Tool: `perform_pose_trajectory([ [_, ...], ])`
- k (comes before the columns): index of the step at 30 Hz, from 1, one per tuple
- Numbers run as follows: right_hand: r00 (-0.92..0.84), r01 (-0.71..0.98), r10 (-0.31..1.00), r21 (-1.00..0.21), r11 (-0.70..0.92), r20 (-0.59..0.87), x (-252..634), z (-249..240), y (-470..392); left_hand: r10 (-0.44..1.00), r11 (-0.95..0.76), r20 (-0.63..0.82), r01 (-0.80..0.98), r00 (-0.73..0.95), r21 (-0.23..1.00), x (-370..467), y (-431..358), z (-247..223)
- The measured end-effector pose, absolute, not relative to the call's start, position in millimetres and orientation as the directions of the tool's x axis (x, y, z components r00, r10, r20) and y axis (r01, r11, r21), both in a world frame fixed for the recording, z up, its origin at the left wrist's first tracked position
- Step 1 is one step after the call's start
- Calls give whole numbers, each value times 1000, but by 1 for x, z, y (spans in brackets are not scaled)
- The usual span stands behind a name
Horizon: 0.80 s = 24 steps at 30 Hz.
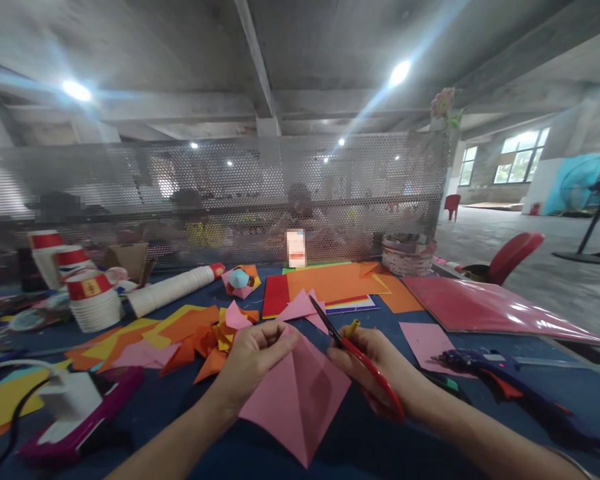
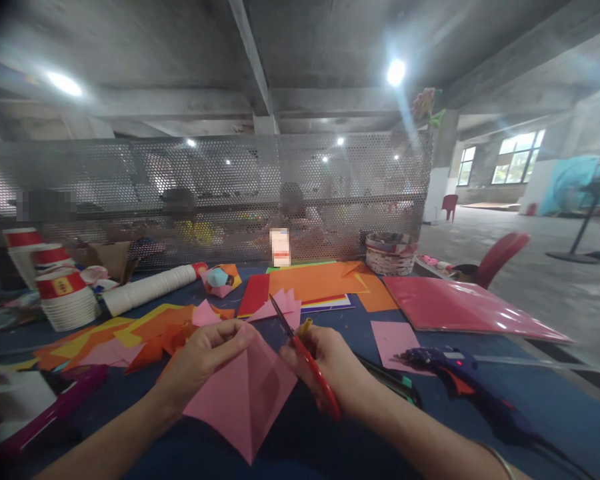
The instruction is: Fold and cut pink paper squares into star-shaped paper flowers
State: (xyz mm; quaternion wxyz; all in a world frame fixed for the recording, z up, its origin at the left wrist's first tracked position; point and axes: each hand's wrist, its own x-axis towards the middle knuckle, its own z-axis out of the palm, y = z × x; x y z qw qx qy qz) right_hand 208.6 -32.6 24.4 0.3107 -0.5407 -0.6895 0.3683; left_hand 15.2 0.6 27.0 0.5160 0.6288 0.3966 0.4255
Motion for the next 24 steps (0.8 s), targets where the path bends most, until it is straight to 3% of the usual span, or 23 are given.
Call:
perform_pose_trajectory([
  [8,-315,450,949,-877,168,21,214,23,-32,941,-111,89,50,327,993,15,1,27],
  [18,-353,507,913,-778,371,206,212,21,-34,899,43,-41,6,435,999,15,-4,25],
  [24,-395,799,837,-308,516,378,216,24,-37,878,41,-15,-44,479,998,13,0,30],
])
